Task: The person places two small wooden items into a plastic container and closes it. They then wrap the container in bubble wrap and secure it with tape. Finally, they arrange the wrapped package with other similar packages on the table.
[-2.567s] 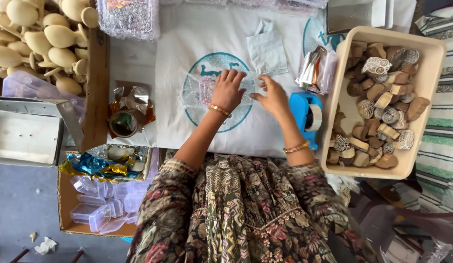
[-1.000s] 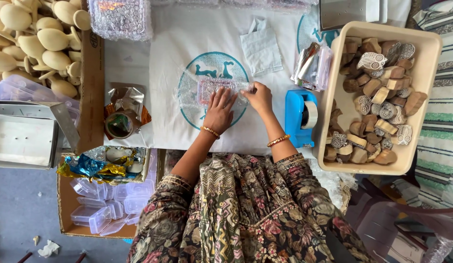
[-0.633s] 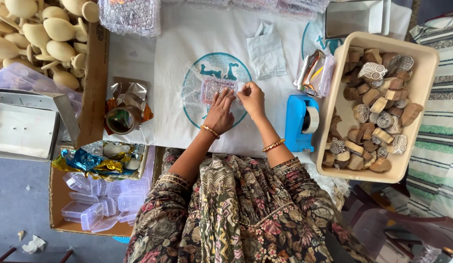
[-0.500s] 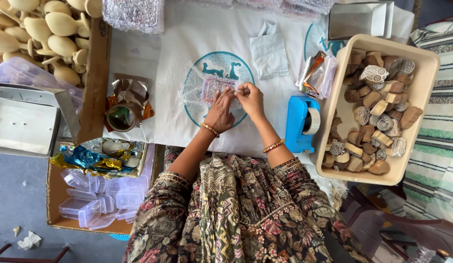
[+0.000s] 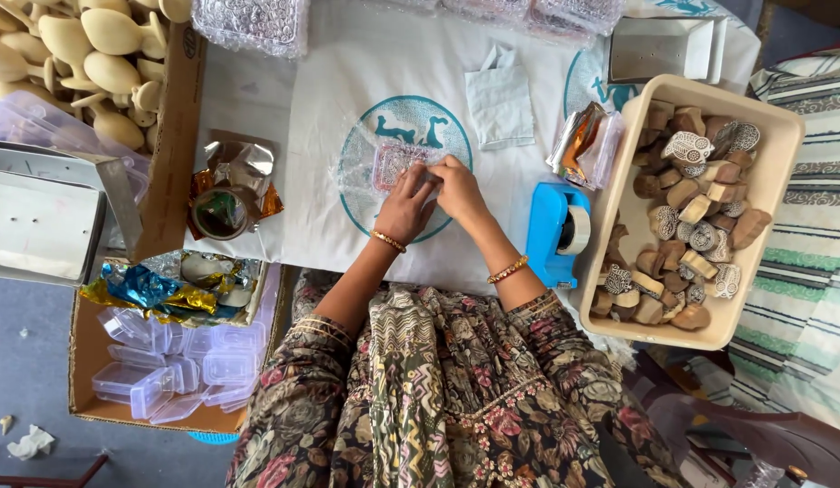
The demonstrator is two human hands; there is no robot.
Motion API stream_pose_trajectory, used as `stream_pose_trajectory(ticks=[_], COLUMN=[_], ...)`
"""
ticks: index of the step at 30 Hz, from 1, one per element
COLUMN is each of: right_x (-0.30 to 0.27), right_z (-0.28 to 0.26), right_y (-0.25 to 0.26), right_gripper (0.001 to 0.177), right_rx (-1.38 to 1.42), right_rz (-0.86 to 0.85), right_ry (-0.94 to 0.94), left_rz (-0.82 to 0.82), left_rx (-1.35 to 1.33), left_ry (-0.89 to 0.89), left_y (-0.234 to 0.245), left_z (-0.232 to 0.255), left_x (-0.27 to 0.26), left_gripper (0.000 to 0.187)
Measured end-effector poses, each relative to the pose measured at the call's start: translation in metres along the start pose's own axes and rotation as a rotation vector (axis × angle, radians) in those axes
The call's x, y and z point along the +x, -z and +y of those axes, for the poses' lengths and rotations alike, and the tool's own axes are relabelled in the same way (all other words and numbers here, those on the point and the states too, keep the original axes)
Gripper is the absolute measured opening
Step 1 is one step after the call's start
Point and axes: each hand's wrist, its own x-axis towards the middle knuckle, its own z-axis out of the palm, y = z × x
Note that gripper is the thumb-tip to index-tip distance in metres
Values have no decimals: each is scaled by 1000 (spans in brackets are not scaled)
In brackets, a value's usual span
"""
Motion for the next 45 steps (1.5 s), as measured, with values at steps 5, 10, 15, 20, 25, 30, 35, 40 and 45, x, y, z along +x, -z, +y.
stream_pose_trajectory(ticks=[5, 10, 15, 20, 25, 30, 35, 40, 45], right_x=[8, 11, 13, 1, -19, -13, 4, 9, -8], right_z=[-37, -51, -18, -16, 8, 24, 26, 26, -13], right_y=[13, 30, 24, 12, -5, -4, 0, 0, 4], right_gripper=[33, 72, 76, 72, 61, 47, 43, 46, 42], right_rx=[-297, -206, -128, -177, -36, 14, -10, 5, -62], right_rz=[38, 181, 88, 135, 211, 179, 131, 116, 263], right_ry=[140, 207, 135, 57, -176, -200, -246, -333, -167], left_rz=[16, 174, 371, 342, 331, 213, 205, 210, 219], left_rx=[76, 253, -321, -717, -92, -273, -390, -323, -321], left_ry=[-31, 85, 725, 917, 397, 593, 808, 786, 750], left_y=[6, 22, 0, 27, 18, 8, 19, 17, 11], left_z=[-4, 20, 32, 50, 9, -10, -6, -13, -23], left_x=[0, -10, -32, 1, -4, -12, -1, 5, 5], left_gripper=[31, 38, 86, 118, 102, 82, 86, 106, 110])
